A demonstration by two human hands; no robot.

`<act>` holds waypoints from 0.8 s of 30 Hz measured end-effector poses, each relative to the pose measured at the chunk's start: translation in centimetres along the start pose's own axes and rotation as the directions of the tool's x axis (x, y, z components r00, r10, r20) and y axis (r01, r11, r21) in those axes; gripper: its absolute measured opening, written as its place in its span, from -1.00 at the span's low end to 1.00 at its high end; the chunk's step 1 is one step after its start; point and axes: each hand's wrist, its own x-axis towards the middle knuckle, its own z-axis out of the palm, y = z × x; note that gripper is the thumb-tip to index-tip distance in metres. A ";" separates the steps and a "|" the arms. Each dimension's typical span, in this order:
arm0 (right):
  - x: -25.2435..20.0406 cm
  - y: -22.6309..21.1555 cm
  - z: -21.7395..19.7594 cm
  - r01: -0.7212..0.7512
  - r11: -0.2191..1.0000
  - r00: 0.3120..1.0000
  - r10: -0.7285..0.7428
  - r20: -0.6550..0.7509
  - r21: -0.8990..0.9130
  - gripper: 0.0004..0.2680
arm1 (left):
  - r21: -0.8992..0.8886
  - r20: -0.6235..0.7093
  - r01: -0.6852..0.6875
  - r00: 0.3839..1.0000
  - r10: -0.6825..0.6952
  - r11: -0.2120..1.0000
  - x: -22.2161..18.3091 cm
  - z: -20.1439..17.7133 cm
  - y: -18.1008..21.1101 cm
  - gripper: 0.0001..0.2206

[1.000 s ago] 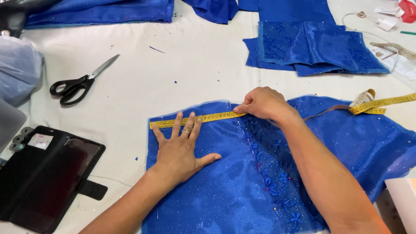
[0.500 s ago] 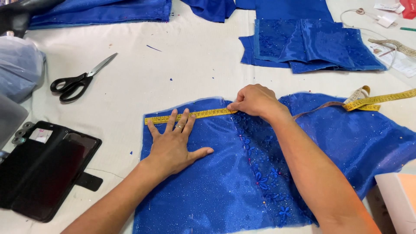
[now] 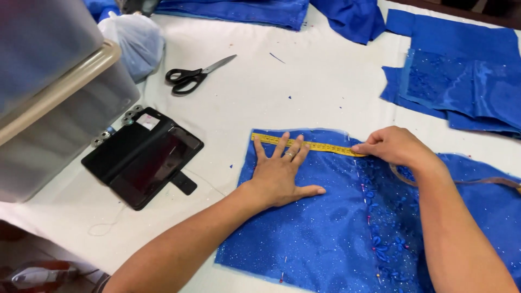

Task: Measuring and marking a blue fabric garment piece using a measuring tape and chalk on a work table.

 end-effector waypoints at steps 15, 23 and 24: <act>1.2 1.1 0.5 0.018 0.999 0.999 -0.020 0.030 0.051 -0.72 | -0.007 -0.039 -0.027 0.999 0.027 1.000 0.1 0.7 -0.4 0.01; 1.1 1.3 0.9 0.067 0.998 0.997 -0.066 -0.034 0.011 -0.69 | 0.025 0.008 -0.076 0.997 0.076 0.997 -0.9 -1.5 0.0 -0.10; 1.1 1.2 1.1 0.081 0.997 0.996 -0.081 -0.025 0.001 -0.69 | 0.023 0.019 -0.052 0.998 0.052 0.998 -1.0 -1.5 0.0 -0.11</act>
